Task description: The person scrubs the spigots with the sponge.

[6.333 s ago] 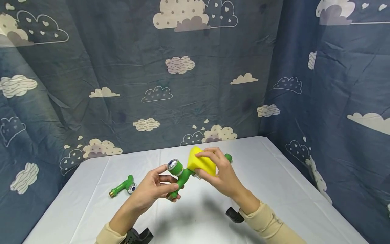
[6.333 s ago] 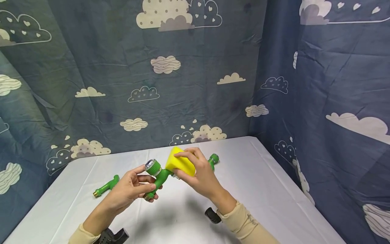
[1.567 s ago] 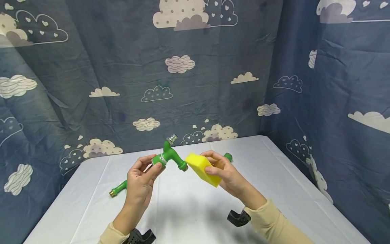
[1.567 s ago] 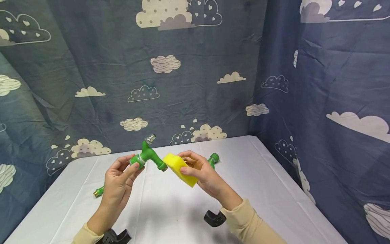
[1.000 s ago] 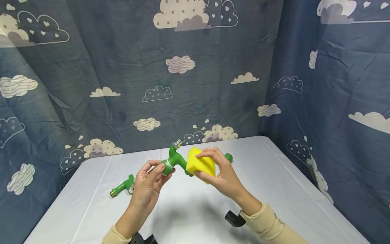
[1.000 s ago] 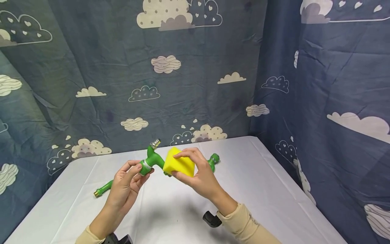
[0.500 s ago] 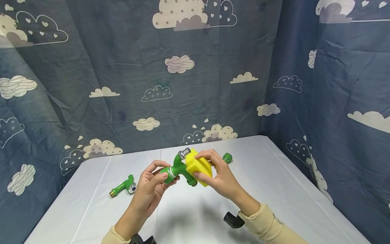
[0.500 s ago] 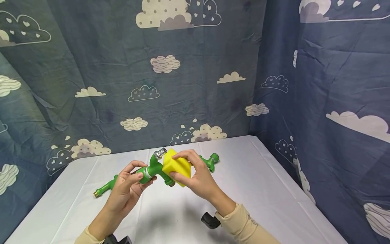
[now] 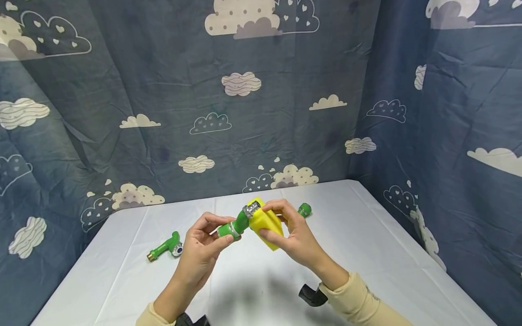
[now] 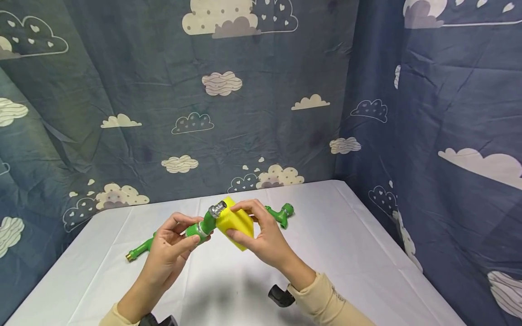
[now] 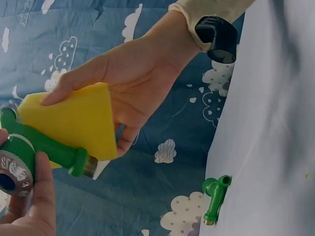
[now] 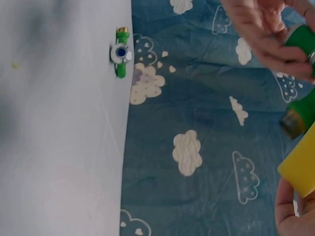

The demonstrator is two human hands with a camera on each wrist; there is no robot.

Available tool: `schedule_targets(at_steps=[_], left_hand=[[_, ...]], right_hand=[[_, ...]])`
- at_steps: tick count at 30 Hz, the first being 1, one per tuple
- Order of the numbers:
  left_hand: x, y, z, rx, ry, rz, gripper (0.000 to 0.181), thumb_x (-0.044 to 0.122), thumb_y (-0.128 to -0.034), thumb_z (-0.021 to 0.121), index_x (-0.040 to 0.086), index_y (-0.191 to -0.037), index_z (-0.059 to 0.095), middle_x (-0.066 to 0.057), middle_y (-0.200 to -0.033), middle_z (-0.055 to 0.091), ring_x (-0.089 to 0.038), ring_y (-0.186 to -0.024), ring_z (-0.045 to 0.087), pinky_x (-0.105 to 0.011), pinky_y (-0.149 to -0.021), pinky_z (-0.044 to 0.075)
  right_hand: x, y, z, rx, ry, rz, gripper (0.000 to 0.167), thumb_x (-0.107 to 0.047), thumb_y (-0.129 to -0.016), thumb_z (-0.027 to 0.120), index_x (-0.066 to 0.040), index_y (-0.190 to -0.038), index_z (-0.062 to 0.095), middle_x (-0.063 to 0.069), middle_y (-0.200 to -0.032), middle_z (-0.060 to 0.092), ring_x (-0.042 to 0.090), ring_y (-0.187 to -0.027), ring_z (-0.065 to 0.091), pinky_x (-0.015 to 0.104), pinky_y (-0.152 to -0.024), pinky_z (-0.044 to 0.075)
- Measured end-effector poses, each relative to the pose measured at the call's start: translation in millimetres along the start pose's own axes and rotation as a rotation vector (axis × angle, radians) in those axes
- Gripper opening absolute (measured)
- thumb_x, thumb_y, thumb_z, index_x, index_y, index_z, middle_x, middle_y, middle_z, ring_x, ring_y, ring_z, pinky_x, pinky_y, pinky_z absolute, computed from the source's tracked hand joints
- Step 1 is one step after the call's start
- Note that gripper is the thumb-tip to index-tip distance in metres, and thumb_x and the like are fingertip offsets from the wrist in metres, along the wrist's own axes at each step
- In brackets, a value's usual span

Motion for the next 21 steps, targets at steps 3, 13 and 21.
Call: schedule_targets(at_steps=[3, 13, 21], left_hand=[[4.7, 0.5, 0.2, -0.016, 0.028, 0.035, 0.038, -0.016, -0.0949, 0.065, 0.016, -0.116, 0.069, -0.003, -0.127, 0.071, -0.014, -0.109, 0.073, -0.031, -0.099, 0.064], [10.7, 0.9, -0.1, -0.055, 0.177, 0.15, 0.043, -0.023, -0.0922, 0.059, 0.014, -0.113, 0.069, -0.002, -0.127, 0.07, -0.014, -0.115, 0.073, -0.031, -0.101, 0.063], [1.5, 0.7, -5.0, 0.086, -0.036, 0.167, 0.039, -0.02, -0.0863, 0.073, 0.014, -0.105, 0.07, 0.002, -0.12, 0.075, -0.011, -0.107, 0.076, -0.023, -0.09, 0.065]], right_hand=[[5, -0.7, -1, 0.003, 0.018, 0.042, 0.04, -0.006, -0.095, 0.077, -0.015, -0.132, 0.062, 0.007, -0.131, 0.064, 0.017, -0.11, 0.063, 0.03, -0.09, 0.055], [32, -2.0, -2, -0.072, -0.245, 0.358, 0.031, -0.021, -0.108, 0.062, -0.014, -0.138, 0.055, 0.01, -0.125, 0.064, 0.025, -0.108, 0.062, 0.03, -0.087, 0.057], [33, 5.4, 5, -0.051, -0.677, 0.573, 0.025, -0.03, -0.115, 0.043, -0.028, -0.14, 0.042, 0.003, -0.125, 0.057, 0.019, -0.108, 0.059, 0.026, -0.091, 0.059]])
Point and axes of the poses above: each hand's wrist, its own y-axis away from the middle knuckle, its own z-axis out of the palm, x = y × z, the point moved 6 cm from there along -y, towards the middle knuckle
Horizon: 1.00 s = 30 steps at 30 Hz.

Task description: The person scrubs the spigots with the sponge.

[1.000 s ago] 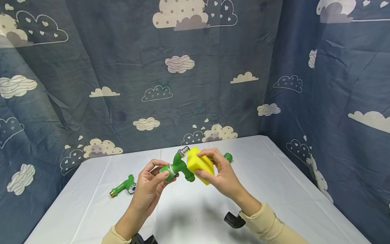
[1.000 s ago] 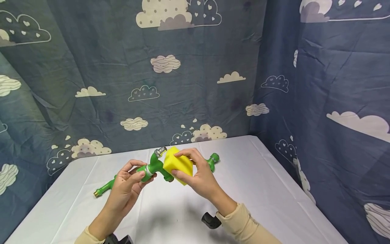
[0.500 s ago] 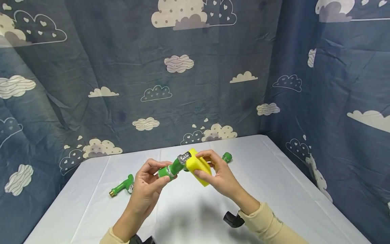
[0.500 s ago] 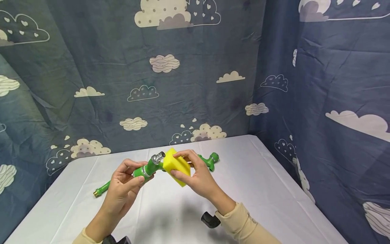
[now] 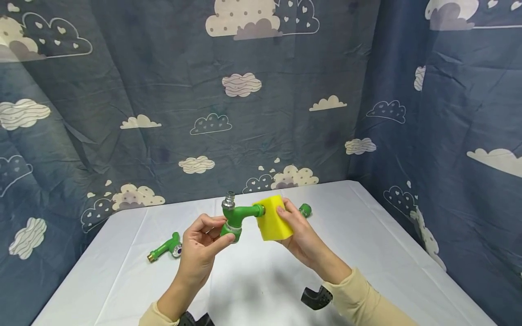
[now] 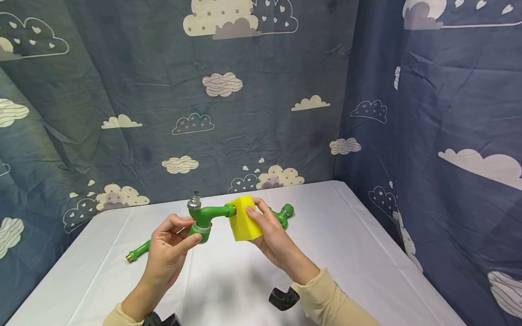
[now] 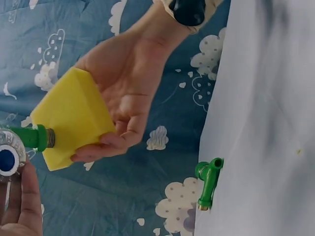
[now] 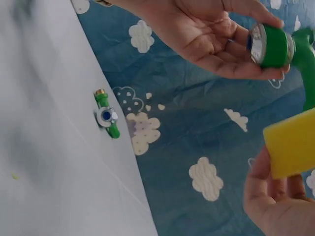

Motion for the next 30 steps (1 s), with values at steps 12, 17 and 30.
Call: schedule_targets(at_steps=[12, 17, 30], left_hand=[[-14.1, -2.3, -5.3, 0.229, -0.008, -0.253, 0.032, -0.011, -0.0934, 0.071, 0.004, -0.121, 0.064, -0.005, -0.114, 0.07, -0.019, -0.1, 0.081, -0.032, -0.089, 0.067], [-18.5, -0.5, -5.6, 0.207, 0.012, -0.346, 0.04, -0.006, -0.0959, 0.071, 0.001, -0.135, 0.064, -0.005, -0.119, 0.07, -0.019, -0.102, 0.08, -0.033, -0.092, 0.067], [-21.5, -0.5, -5.2, 0.195, -0.041, -0.371, 0.042, -0.004, -0.0943, 0.074, -0.004, -0.135, 0.063, -0.007, -0.119, 0.068, -0.018, -0.101, 0.077, -0.035, -0.09, 0.067]], right_hand=[[-33, 18.0, 10, 0.171, 0.583, -0.576, 0.041, -0.004, -0.096, 0.074, -0.015, -0.131, 0.056, 0.009, -0.13, 0.06, 0.022, -0.116, 0.061, 0.03, -0.093, 0.056], [-43, 28.1, 21, 0.23, 1.063, -0.905, 0.056, -0.002, -0.075, 0.093, -0.014, -0.124, 0.066, 0.018, -0.134, 0.057, 0.032, -0.125, 0.057, 0.041, -0.091, 0.065], [-40, 26.4, 23, 0.166, 1.196, -0.985, 0.056, -0.011, -0.074, 0.096, -0.016, -0.123, 0.069, 0.018, -0.134, 0.057, 0.034, -0.124, 0.057, 0.046, -0.096, 0.063]])
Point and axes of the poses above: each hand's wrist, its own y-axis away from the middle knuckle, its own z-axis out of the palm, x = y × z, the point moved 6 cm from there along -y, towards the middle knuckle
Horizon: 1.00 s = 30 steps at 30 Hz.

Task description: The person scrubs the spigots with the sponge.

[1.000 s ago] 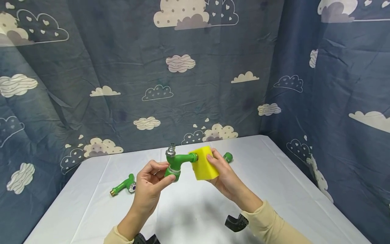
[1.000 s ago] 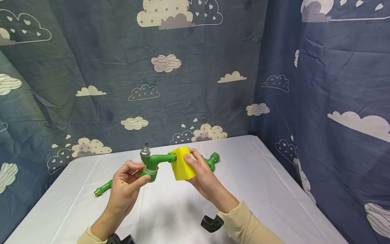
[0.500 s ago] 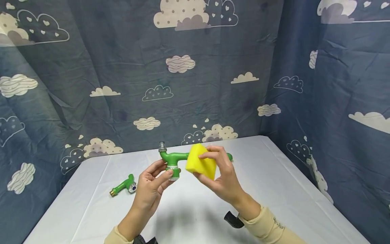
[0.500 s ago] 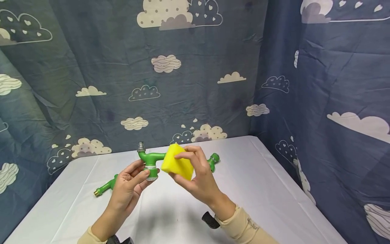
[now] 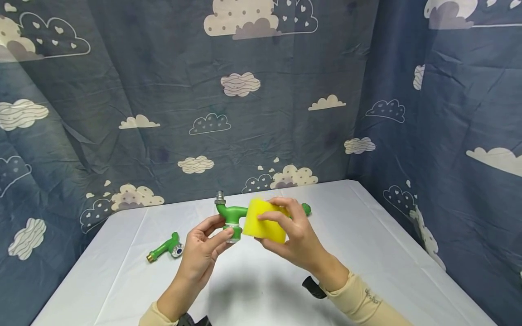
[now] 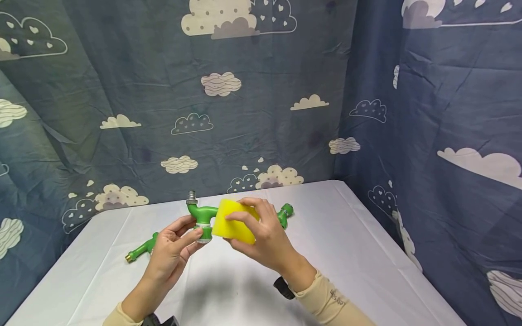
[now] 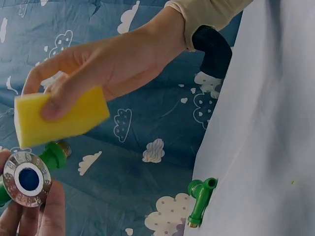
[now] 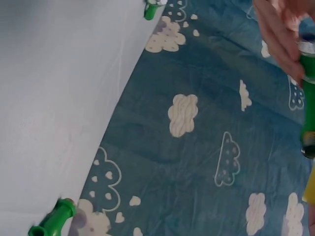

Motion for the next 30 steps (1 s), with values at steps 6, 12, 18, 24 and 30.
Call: schedule_targets(at_steps=[6, 12, 18, 24, 30], left_hand=[[1.9, 1.5, 1.8, -0.049, -0.019, 0.017, 0.039, -0.005, -0.0928, 0.074, 0.003, -0.13, 0.068, -0.004, -0.114, 0.072, -0.017, -0.098, 0.078, -0.035, -0.09, 0.067], [4.5, 3.3, 3.1, -0.166, 0.04, 0.035, 0.036, -0.004, -0.0978, 0.068, 0.006, -0.132, 0.066, -0.005, -0.119, 0.07, -0.023, -0.105, 0.08, -0.034, -0.093, 0.067], [11.6, 8.9, 9.7, -0.346, 0.148, 0.089, 0.037, -0.006, -0.1017, 0.058, 0.006, -0.136, 0.063, -0.006, -0.128, 0.066, -0.028, -0.114, 0.078, -0.038, -0.101, 0.064], [14.0, 8.1, 8.6, -0.351, 0.168, 0.138, 0.038, -0.007, -0.1021, 0.056, 0.011, -0.134, 0.066, -0.003, -0.129, 0.066, -0.026, -0.116, 0.078, -0.038, -0.103, 0.063], [12.2, 2.7, 2.0, -0.244, 0.164, 0.139, 0.036, -0.007, -0.1024, 0.057, 0.011, -0.133, 0.064, -0.003, -0.129, 0.066, -0.024, -0.112, 0.079, -0.036, -0.1, 0.064]], right_hand=[[10, 1.1, -2, 0.01, 0.054, 0.057, 0.058, -0.011, -0.073, 0.098, -0.016, -0.123, 0.069, 0.018, -0.134, 0.057, 0.035, -0.126, 0.057, 0.05, -0.098, 0.061], [33, 3.9, -6, 0.051, -0.251, 0.365, 0.045, -0.006, -0.088, 0.085, -0.012, -0.128, 0.064, 0.011, -0.133, 0.06, 0.027, -0.118, 0.062, 0.035, -0.091, 0.062], [33, 14.2, 22, -0.152, -1.116, 0.801, 0.027, -0.03, -0.114, 0.046, -0.026, -0.14, 0.048, -0.001, -0.125, 0.061, 0.016, -0.11, 0.062, 0.027, -0.094, 0.058], [21, 18.0, 23, -0.219, -1.55, 0.919, 0.036, -0.05, -0.114, 0.042, -0.027, -0.136, 0.058, -0.006, -0.124, 0.069, 0.013, -0.114, 0.068, 0.026, -0.101, 0.059], [31, 14.5, 14, -0.049, -1.471, 0.863, 0.029, -0.041, -0.114, 0.042, -0.029, -0.135, 0.057, -0.007, -0.118, 0.069, 0.012, -0.107, 0.066, 0.023, -0.094, 0.059]])
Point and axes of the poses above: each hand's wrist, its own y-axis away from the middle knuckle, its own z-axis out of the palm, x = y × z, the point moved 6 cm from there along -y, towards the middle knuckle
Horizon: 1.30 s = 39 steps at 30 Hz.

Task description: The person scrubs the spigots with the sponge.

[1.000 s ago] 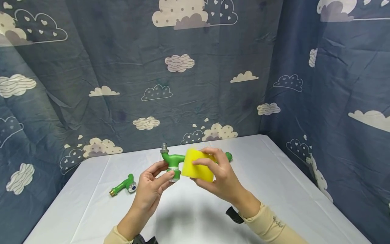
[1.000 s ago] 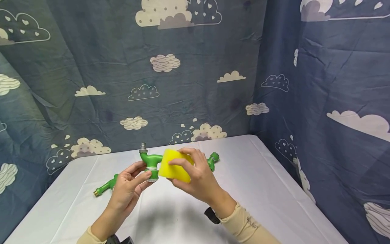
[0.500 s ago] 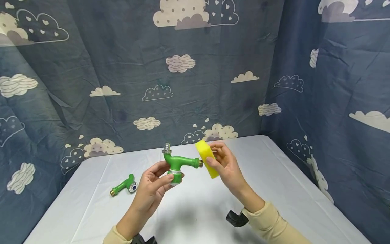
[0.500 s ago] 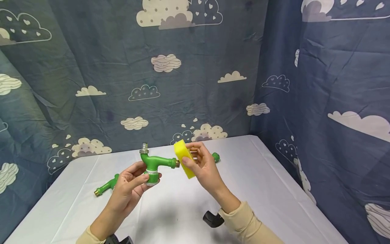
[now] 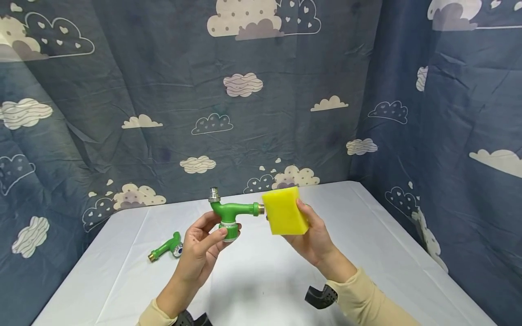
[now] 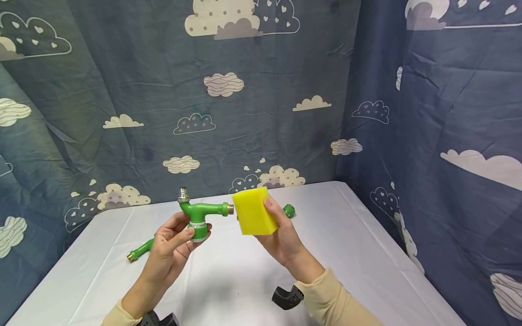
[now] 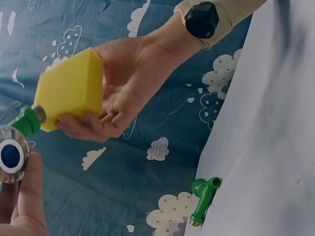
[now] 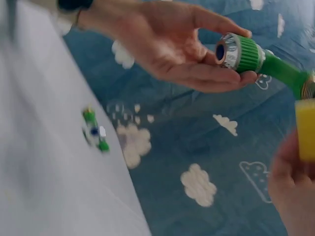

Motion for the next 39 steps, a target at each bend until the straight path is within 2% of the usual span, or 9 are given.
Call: schedule_targets(at_steps=[3, 8, 11, 17, 19, 22, 27, 34, 39], left_hand=[[-2.2, -0.5, -0.6, 0.047, 0.002, -0.02, 0.034, -0.007, -0.1018, 0.059, 0.01, -0.132, 0.063, -0.004, -0.127, 0.065, -0.024, -0.111, 0.079, -0.036, -0.098, 0.065], [-3.6, 1.6, 2.7, 0.059, -0.007, -0.061, 0.034, -0.004, -0.1018, 0.061, 0.01, -0.132, 0.062, -0.003, -0.125, 0.066, -0.025, -0.11, 0.079, -0.038, -0.099, 0.065], [-0.7, 3.7, 2.5, 0.064, -0.016, -0.061, 0.034, -0.004, -0.1014, 0.061, 0.009, -0.133, 0.064, -0.004, -0.124, 0.068, -0.024, -0.108, 0.08, -0.039, -0.097, 0.066], [1.7, 5.6, -2.1, 0.112, -0.065, -0.064, 0.033, -0.004, -0.1005, 0.063, 0.006, -0.132, 0.065, -0.006, -0.121, 0.07, -0.022, -0.103, 0.08, -0.039, -0.094, 0.067], [-0.8, 4.8, -1.8, 0.128, -0.106, -0.089, 0.032, -0.003, -0.1, 0.067, 0.005, -0.131, 0.066, -0.006, -0.12, 0.07, -0.022, -0.102, 0.08, -0.038, -0.093, 0.067], [-6.6, 3.9, -0.3, 0.149, -0.165, -0.142, 0.034, -0.001, -0.0984, 0.071, 0.001, -0.132, 0.066, -0.006, -0.12, 0.07, -0.02, -0.102, 0.079, -0.036, -0.089, 0.068], [-11.1, 5.0, 5.8, 0.024, -0.212, -0.17, 0.032, 0.0, -0.0987, 0.072, 0.004, -0.13, 0.069, -0.002, -0.124, 0.071, -0.014, -0.102, 0.075, -0.033, -0.09, 0.067], [-9.6, 6.1, 9.7, -0.118, -0.226, -0.12, 0.034, -0.003, -0.0956, 0.073, 0.012, -0.126, 0.075, 0.003, -0.123, 0.074, -0.009, -0.102, 0.073, -0.023, -0.088, 0.063], [-3.1, 5.1, 15.2, -0.246, -0.192, -0.014, 0.037, -0.008, -0.0966, 0.069, 0.015, -0.126, 0.076, 0.002, -0.123, 0.072, -0.009, -0.099, 0.074, -0.024, -0.085, 0.063]], right_hand=[[-7, -1.4, -3, 0.1, 0.272, -0.162, 0.023, -0.025, -0.111, 0.047, -0.025, -0.133, 0.053, -0.005, -0.115, 0.064, 0.012, -0.101, 0.061, 0.022, -0.087, 0.057], [-14, 1.1, 8, 0.166, 0.824, -0.456, 0.038, -0.001, -0.097, 0.07, -0.008, -0.132, 0.055, 0.007, -0.129, 0.063, 0.02, -0.108, 0.063, 0.027, -0.094, 0.056], [-13, 0.2, 10, 0.239, 1.009, -0.517, 0.044, -0.004, -0.093, 0.079, -0.007, -0.131, 0.058, 0.011, -0.133, 0.063, 0.024, -0.109, 0.063, 0.032, -0.094, 0.058], [-14, -3.1, 1, 0.371, 1.063, -0.496, 0.045, -0.01, -0.093, 0.083, -0.011, -0.131, 0.06, 0.009, -0.132, 0.062, 0.025, -0.108, 0.062, 0.028, -0.085, 0.058], [-17, 0.2, 6, 0.333, 1.093, -0.573, 0.046, -0.009, -0.089, 0.085, -0.011, -0.128, 0.061, 0.009, -0.131, 0.062, 0.026, -0.111, 0.061, 0.026, -0.086, 0.056], [-17, 7.1, 27, 0.169, 1.195, -0.724, 0.048, -0.008, -0.083, 0.088, -0.011, -0.125, 0.064, 0.012, -0.133, 0.061, 0.028, -0.119, 0.06, 0.031, -0.095, 0.058], [-8, 12.7, 47, -0.032, 1.325, -0.804, 0.055, -0.01, -0.078, 0.094, -0.014, -0.125, 0.065, 0.015, -0.135, 0.056, 0.031, -0.125, 0.06, 0.042, -0.098, 0.064], [-9, 8.0, 30, 0.077, 1.271, -0.68, 0.049, -0.007, -0.083, 0.089, -0.016, -0.124, 0.065, 0.008, -0.132, 0.061, 0.028, -0.124, 0.062, 0.04, -0.099, 0.062], [-10, 4.3, 23, 0.036, 1.221, -0.597, 0.04, -0.01, -0.092, 0.083, -0.017, -0.127, 0.063, 0.004, -0.129, 0.064, 0.02, -0.115, 0.062, 0.032, -0.091, 0.059]])
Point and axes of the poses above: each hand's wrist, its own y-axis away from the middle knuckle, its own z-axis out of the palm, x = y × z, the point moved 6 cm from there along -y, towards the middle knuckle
